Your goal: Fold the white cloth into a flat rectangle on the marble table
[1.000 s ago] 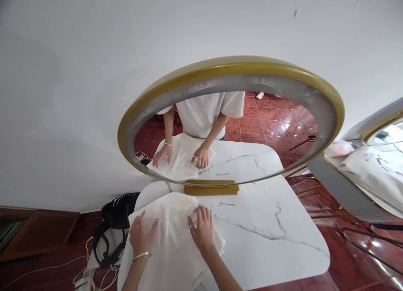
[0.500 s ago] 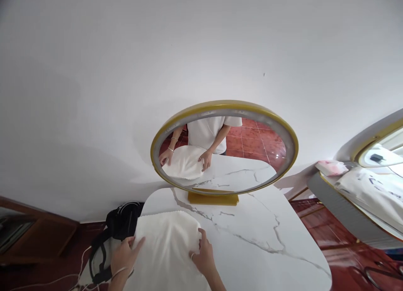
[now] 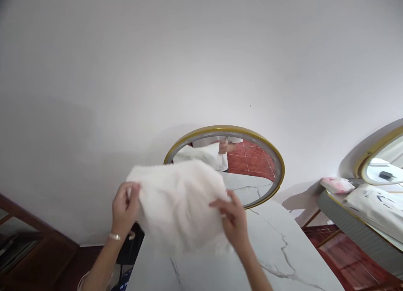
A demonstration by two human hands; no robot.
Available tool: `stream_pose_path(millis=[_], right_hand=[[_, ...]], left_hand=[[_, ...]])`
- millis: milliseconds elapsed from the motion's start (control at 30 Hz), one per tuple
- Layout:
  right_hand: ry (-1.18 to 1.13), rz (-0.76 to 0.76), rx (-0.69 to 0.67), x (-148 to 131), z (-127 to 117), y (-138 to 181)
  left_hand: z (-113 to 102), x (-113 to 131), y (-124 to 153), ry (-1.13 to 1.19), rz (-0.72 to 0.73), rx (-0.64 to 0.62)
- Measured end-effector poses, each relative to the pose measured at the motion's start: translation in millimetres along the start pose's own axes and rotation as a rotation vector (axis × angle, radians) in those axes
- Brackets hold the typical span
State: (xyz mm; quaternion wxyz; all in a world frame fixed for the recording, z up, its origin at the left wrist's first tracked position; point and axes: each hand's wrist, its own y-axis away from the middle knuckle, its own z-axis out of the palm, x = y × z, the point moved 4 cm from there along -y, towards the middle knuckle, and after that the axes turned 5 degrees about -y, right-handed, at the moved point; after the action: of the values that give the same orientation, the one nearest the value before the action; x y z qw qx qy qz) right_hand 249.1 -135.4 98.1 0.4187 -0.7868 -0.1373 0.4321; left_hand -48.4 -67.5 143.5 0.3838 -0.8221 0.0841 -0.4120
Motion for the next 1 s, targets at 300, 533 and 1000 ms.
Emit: stream_pose_path(millis=[300,533,1000], right_hand=[[0.496,-0.108,0.319,3,-39,-152],[0.725,-0.291,0.486,29,4,-109],[0.728,-0.593,-0.156,32,125,-104]], left_hand=[[94,76,-132,-0.169,0.382,-0.194],[140,89,-92,-0.116,0.731,-0.058],[130,-49,-34,0.128,0.12,0.111]])
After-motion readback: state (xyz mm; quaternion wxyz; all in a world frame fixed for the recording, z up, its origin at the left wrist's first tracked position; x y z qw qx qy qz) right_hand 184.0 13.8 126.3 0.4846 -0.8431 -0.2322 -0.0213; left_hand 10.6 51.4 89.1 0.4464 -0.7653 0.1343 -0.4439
